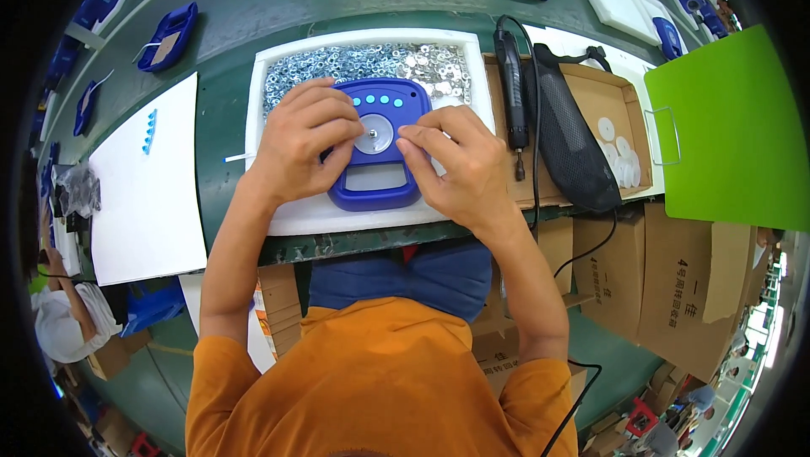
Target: The person assembles small electronic devices by placing internal components into a blue plastic device housing, then securing them with screws using an electric screwdriver.
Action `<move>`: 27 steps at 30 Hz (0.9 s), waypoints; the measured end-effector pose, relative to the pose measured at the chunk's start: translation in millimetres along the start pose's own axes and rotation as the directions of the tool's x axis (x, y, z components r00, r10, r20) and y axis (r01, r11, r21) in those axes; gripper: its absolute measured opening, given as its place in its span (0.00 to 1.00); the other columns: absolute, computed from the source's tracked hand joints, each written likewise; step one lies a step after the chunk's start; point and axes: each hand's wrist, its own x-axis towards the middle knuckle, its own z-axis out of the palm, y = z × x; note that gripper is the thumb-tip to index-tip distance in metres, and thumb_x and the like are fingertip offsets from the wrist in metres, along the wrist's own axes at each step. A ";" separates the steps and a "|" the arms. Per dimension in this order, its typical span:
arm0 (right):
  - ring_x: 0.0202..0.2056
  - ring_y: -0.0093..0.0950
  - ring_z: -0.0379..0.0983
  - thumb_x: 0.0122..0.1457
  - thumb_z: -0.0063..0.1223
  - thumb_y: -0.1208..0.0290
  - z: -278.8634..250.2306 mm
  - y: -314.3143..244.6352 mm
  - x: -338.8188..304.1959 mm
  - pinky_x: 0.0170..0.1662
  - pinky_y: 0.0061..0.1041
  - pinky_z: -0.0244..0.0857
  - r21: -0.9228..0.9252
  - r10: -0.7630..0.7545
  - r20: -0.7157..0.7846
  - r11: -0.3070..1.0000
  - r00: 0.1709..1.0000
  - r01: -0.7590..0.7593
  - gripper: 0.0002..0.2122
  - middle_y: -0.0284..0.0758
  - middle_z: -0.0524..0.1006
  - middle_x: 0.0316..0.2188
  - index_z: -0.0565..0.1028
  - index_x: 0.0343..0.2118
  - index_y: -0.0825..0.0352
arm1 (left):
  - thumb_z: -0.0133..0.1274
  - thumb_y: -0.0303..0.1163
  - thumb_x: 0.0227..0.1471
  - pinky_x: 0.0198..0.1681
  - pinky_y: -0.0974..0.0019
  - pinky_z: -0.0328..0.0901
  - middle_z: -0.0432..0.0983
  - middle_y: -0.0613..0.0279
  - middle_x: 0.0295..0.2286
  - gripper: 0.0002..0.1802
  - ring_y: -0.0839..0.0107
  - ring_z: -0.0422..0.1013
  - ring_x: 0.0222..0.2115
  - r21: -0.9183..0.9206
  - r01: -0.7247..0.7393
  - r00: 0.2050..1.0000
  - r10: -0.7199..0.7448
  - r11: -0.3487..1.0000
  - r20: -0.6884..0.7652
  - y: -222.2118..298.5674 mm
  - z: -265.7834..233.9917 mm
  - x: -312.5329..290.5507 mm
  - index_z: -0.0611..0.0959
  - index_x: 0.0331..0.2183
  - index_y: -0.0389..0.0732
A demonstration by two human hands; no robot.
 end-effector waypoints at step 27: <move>0.36 0.34 0.71 0.58 0.77 0.55 11.3 -30.6 -12.9 0.36 0.34 0.70 -0.196 0.067 0.283 0.981 0.957 -0.011 0.23 0.34 0.71 0.34 0.87 0.51 0.65 | 0.61 0.15 0.43 0.73 0.40 0.66 0.86 0.55 0.57 0.21 0.47 0.71 0.71 -0.056 0.171 0.981 -0.165 0.984 0.098 -7.7 -0.1 -5.8 0.97 0.39 0.42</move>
